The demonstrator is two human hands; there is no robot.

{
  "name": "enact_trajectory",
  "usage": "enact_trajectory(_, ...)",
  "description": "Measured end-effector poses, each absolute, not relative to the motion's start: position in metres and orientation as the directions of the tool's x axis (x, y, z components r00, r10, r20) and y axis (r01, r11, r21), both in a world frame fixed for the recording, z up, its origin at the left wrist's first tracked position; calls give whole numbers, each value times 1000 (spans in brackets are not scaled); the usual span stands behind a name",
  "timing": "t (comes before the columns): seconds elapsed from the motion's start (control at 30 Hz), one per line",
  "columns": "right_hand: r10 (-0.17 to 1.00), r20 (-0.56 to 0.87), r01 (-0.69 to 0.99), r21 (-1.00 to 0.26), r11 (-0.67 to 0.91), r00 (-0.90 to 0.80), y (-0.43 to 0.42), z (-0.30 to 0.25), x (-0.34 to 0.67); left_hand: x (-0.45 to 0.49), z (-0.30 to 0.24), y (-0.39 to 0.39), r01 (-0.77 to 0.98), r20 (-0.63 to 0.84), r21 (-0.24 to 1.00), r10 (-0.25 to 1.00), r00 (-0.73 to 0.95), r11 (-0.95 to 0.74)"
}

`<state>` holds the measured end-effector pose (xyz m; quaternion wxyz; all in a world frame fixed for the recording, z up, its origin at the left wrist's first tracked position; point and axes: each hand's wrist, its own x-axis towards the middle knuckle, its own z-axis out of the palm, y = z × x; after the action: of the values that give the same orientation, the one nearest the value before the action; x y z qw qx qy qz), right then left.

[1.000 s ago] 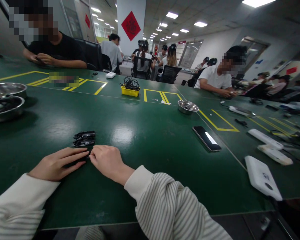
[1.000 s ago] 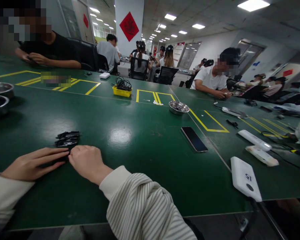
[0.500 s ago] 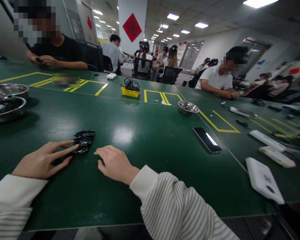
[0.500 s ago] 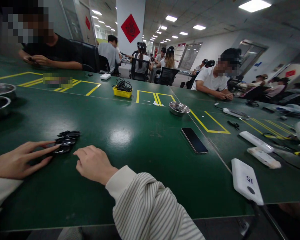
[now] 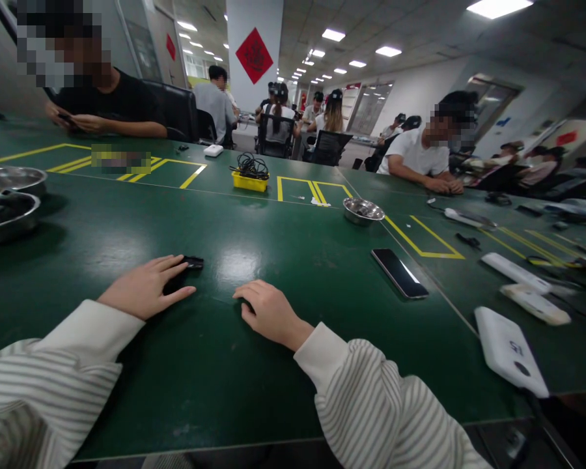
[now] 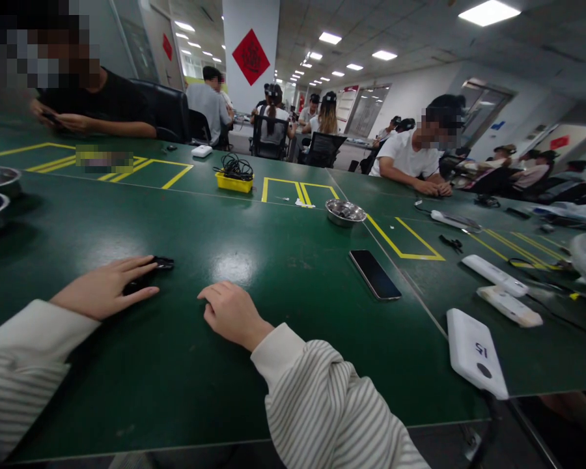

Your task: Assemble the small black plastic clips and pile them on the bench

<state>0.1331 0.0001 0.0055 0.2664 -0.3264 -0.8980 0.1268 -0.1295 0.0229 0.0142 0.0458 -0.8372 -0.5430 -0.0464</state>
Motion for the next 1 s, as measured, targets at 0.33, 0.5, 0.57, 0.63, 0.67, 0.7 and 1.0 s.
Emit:
enact_trajectory(0.33, 870, 298, 656, -572, 492, -393, 26, 10, 177, -13, 18, 11, 733, 281, 121, 732, 621, -669)
enact_trajectory(0.5, 882, 193, 607, -662, 440, -429, 29, 13, 193, 2, 13, 15, 664, 361, 276, 715, 599, -696)
enact_trajectory(0.57, 894, 178, 580, -705, 408, -412, 27, 12, 195, 0, 10, 19, 679, 368, 389, 781, 505, -623)
enact_trajectory(0.63, 905, 175, 562, -733, 382, -387, 25, 11, 194, -3, 7, 22, 691, 317, 507, 857, 407, -516)
enact_trajectory(0.67, 911, 178, 561, -738, 374, -372, 25, 10, 194, -4, 7, 23, 688, 287, 557, 885, 367, -465)
enact_trajectory(0.7, 916, 185, 563, -740, 369, -357, 24, 8, 193, -6, 6, 25, 676, 263, 603, 906, 333, -423)
enact_trajectory(1.0, 925, 254, 588, -715, 377, -284, 21, 2, 183, 4, 9, 32, 460, 363, 756, 883, 296, -465)
